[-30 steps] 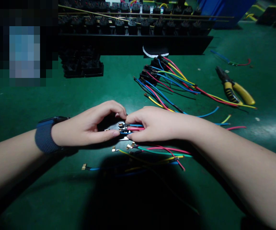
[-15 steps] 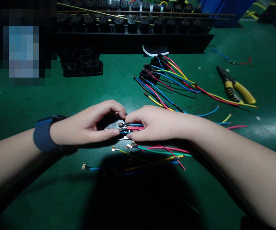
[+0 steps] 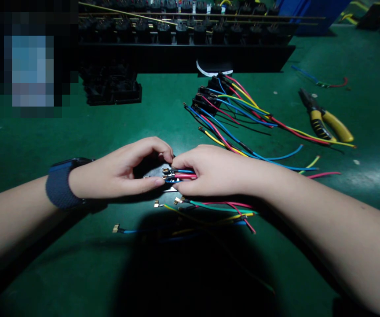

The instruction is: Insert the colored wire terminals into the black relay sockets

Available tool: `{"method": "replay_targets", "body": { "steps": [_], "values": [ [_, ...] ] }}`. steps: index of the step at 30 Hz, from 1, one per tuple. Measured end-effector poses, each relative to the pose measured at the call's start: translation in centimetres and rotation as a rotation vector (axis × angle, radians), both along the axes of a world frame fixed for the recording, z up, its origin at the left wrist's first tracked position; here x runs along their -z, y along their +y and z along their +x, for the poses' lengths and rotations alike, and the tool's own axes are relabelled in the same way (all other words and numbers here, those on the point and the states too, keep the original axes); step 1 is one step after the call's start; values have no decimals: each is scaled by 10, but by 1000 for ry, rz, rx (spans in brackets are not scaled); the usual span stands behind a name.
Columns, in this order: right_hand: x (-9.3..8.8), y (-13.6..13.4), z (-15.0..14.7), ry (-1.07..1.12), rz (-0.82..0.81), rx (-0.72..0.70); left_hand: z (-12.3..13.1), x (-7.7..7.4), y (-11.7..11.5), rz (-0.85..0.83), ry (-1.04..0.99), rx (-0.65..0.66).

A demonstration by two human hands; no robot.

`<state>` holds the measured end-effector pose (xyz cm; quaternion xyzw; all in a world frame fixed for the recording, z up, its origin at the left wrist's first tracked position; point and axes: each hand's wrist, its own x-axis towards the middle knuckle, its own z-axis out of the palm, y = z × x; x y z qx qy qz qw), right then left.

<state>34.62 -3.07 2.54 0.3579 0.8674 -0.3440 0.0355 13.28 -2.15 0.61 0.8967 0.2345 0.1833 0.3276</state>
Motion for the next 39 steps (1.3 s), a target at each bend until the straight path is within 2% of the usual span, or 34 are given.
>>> {"method": "replay_targets", "body": {
  "steps": [39],
  "values": [
    [4, 1, 3, 49, -31, -3, 1, 2, 1, 6, -13, 3]
  ]
}}
